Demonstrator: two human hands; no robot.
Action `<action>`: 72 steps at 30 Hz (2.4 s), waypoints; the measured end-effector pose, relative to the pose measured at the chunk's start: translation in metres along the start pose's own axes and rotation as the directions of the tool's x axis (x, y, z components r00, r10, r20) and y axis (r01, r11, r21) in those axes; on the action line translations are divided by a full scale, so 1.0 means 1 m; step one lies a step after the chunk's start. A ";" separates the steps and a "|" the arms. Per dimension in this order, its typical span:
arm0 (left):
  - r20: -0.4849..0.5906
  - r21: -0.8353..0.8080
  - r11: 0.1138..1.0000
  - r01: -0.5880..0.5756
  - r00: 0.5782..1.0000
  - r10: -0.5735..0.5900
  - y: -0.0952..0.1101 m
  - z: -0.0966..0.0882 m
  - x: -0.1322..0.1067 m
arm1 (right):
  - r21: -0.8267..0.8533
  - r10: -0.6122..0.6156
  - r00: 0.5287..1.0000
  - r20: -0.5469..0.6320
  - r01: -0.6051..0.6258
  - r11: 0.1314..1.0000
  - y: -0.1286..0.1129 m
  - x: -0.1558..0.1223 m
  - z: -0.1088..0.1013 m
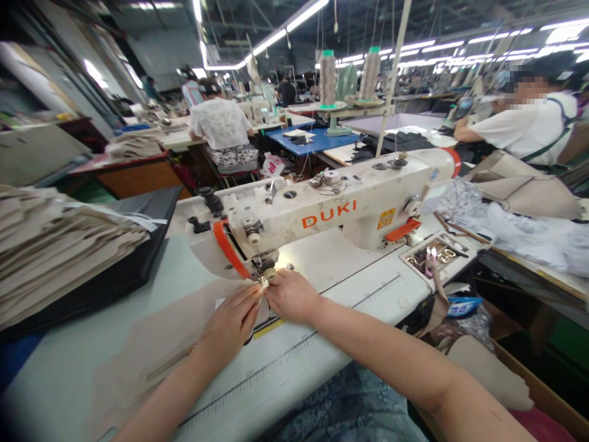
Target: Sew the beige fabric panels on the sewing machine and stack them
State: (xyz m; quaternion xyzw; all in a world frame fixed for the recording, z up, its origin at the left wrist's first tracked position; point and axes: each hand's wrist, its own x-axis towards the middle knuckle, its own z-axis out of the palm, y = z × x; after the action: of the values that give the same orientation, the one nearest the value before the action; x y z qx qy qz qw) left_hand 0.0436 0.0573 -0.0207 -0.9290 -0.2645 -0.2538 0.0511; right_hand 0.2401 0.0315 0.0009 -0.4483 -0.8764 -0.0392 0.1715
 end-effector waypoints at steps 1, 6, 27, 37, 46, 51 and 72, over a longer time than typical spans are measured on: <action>-0.004 0.012 1.000 -0.010 1.000 0.010 -0.001 0.000 0.000 | -0.001 0.001 1.000 -0.003 -0.001 1.000 0.000 0.000 0.000; -0.012 0.031 0.999 -0.043 0.999 0.043 -0.001 0.002 -0.003 | 0.002 -0.009 1.000 -0.011 0.009 1.000 0.000 -0.001 0.001; -0.014 -0.021 1.000 0.010 1.000 -0.011 0.003 -0.001 0.000 | 0.031 -0.024 1.000 -0.004 0.024 0.999 0.001 -0.004 0.001; -0.018 0.004 1.000 0.004 1.000 -0.004 -0.008 0.001 0.006 | 0.042 -0.007 1.000 -0.002 0.007 0.999 0.001 0.000 -0.003; 0.018 -0.009 0.997 0.079 0.997 -0.079 -0.010 0.001 0.002 | 0.050 0.004 0.998 -0.066 -0.001 0.999 0.000 -0.004 -0.003; 0.134 0.051 0.990 0.134 0.981 -0.140 0.010 -0.017 -0.028 | 0.089 -0.061 0.987 -0.148 0.074 0.993 -0.002 -0.011 0.002; 0.272 0.243 0.929 0.281 0.899 -0.343 0.056 -0.099 -0.199 | 0.253 -0.174 0.975 -0.138 0.205 0.946 -0.042 -0.045 -0.015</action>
State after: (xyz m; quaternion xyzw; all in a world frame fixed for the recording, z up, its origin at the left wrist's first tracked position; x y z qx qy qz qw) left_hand -0.1168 -0.1060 -0.0320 -0.8927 -0.4390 -0.0824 0.0595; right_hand 0.2347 -0.0313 0.0038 -0.3319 -0.9015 0.0366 0.2752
